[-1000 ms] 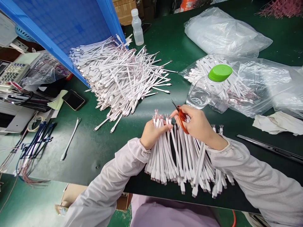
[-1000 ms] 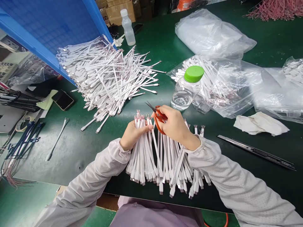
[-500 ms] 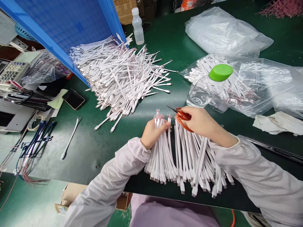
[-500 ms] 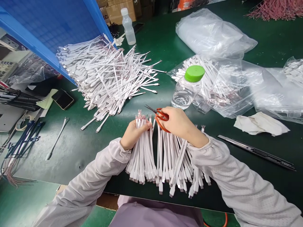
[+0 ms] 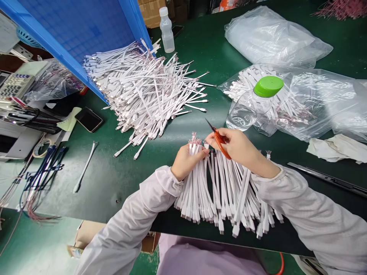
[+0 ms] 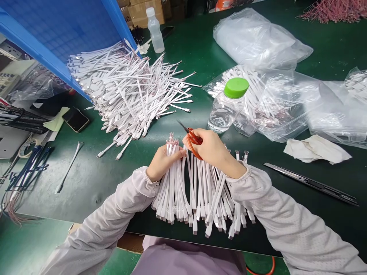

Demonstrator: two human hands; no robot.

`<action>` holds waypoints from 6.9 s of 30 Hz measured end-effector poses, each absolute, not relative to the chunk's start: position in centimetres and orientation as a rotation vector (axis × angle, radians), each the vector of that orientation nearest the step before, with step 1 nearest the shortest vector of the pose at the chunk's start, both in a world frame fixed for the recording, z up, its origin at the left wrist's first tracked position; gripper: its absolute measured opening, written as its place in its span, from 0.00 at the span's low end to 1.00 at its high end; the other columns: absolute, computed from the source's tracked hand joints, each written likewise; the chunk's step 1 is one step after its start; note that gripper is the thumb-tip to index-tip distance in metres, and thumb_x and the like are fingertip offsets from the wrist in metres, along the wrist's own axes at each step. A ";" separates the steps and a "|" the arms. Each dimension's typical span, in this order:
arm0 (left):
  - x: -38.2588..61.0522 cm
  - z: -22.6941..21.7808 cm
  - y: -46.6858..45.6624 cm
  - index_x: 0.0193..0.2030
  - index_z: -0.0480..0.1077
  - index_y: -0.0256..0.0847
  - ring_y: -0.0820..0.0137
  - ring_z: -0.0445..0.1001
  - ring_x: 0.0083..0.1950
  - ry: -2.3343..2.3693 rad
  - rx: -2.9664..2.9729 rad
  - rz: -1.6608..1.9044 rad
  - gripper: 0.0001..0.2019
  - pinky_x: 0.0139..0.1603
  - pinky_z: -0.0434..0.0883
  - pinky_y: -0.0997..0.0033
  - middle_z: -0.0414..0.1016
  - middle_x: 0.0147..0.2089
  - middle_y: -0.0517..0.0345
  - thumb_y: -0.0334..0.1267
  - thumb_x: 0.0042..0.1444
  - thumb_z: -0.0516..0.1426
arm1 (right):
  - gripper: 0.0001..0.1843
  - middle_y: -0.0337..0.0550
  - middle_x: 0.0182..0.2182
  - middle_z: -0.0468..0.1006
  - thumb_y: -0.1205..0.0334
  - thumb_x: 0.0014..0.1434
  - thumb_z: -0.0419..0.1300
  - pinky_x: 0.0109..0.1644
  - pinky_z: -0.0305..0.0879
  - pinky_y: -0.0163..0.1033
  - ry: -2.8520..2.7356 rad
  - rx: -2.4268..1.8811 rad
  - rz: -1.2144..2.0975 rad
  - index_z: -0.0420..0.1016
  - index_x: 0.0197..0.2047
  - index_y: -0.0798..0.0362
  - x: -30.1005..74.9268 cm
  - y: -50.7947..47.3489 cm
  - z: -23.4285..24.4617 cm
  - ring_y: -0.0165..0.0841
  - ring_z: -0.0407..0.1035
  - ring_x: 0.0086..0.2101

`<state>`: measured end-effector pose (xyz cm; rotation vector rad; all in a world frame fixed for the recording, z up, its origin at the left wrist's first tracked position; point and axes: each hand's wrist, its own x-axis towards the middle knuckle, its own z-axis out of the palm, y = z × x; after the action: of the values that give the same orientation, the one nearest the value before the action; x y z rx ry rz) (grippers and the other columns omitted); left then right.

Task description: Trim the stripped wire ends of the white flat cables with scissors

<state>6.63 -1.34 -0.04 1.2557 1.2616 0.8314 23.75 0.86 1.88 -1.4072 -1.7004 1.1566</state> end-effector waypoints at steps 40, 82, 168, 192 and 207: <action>6.0 -0.6 -1.3 0.31 0.75 0.35 0.69 0.71 0.35 1.161 0.997 0.857 0.14 0.43 0.65 0.68 0.76 0.34 0.55 0.42 0.40 0.68 | 0.08 0.44 0.28 0.75 0.60 0.54 0.60 0.32 0.59 0.37 -1.819 -1.435 0.908 0.74 0.28 0.56 23.6 0.8 1.8 0.33 0.66 0.28; 5.9 -0.4 -1.0 0.29 0.71 0.36 0.74 0.68 0.25 1.197 0.919 0.873 0.14 0.29 0.68 0.71 0.72 0.25 0.61 0.40 0.40 0.68 | 0.07 0.37 0.23 0.59 0.66 0.55 0.55 0.28 0.53 0.36 -1.986 -1.201 0.783 0.72 0.26 0.54 23.9 0.3 2.0 0.28 0.54 0.23; 6.0 0.2 -1.1 0.31 0.73 0.34 0.77 0.68 0.26 1.010 0.880 0.876 0.14 0.34 0.66 0.72 0.76 0.26 0.58 0.41 0.43 0.67 | 0.19 0.41 0.26 0.75 0.46 0.47 0.67 0.31 0.61 0.36 -1.441 -1.380 1.261 0.77 0.31 0.55 22.5 -0.2 2.2 0.29 0.64 0.26; 5.5 0.2 -0.9 0.36 0.76 0.32 0.72 0.75 0.36 1.019 0.533 1.066 0.14 0.41 0.71 0.72 0.76 0.31 0.57 0.33 0.41 0.68 | 0.17 0.33 0.13 0.64 0.51 0.55 0.61 0.27 0.66 0.40 -1.192 -1.074 2.157 0.64 0.23 0.51 20.5 -4.2 2.9 0.31 0.65 0.16; 5.5 0.4 -0.9 0.36 0.75 0.33 0.72 0.74 0.33 1.014 0.545 1.061 0.15 0.39 0.70 0.72 0.74 0.29 0.60 0.34 0.40 0.69 | 0.21 0.32 0.11 0.63 0.48 0.52 0.63 0.24 0.65 0.36 -1.232 -1.219 2.053 0.61 0.21 0.52 20.0 -4.1 2.8 0.29 0.65 0.16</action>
<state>5.55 -0.89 0.36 0.5445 1.0144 1.0611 19.99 -4.14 2.77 -1.2187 -1.2323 2.0530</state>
